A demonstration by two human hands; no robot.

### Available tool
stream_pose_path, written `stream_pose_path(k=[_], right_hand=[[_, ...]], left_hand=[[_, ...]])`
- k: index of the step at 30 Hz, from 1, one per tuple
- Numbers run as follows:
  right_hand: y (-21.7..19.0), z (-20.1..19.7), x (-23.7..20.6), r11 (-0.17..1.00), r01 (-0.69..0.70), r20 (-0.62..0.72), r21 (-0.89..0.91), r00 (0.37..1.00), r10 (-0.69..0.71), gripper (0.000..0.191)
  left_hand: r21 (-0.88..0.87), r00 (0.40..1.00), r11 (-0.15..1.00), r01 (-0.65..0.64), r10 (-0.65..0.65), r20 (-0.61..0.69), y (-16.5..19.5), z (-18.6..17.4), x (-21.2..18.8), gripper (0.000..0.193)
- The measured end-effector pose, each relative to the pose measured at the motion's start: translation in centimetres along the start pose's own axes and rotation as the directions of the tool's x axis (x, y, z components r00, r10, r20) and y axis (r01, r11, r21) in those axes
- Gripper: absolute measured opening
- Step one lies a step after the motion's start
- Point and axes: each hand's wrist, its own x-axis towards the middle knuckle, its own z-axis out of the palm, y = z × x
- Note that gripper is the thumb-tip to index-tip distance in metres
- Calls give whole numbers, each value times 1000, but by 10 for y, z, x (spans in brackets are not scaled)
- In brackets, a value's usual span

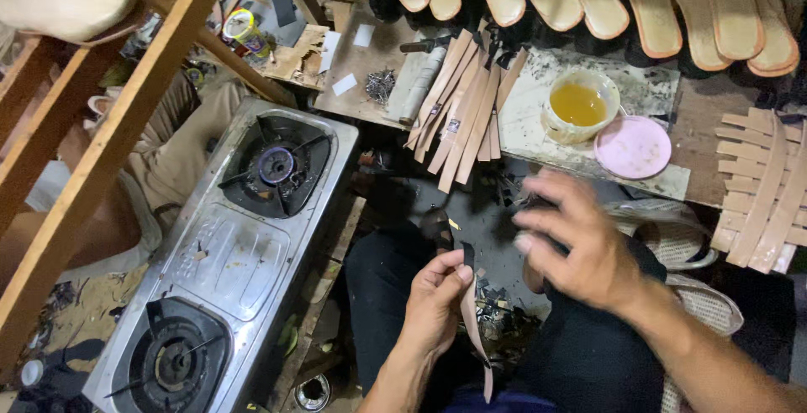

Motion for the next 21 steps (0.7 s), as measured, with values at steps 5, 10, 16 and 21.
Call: stream_pose_path(k=[5, 10, 16, 21], right_hand=[[-35, 20, -28, 992, 101, -59, 70, 993, -97, 48], [-29, 22, -42, 993, 117, -39, -24, 992, -118, 59], [-22, 19, -54, 977, 167, -38, -132, 984, -173, 61], [-25, 20, -53, 975, 131, -64, -177, 987, -144, 62]], left_hand=[[-3, 998, 999, 42, -42, 55, -7, 12, -7, 29], [0, 994, 998, 58, -58, 90, -20, 15, -10, 32], [12, 996, 998, 61, -62, 57, -24, 16, -11, 38], [66, 987, 994, 92, -100, 125, -18, 15, -15, 43]])
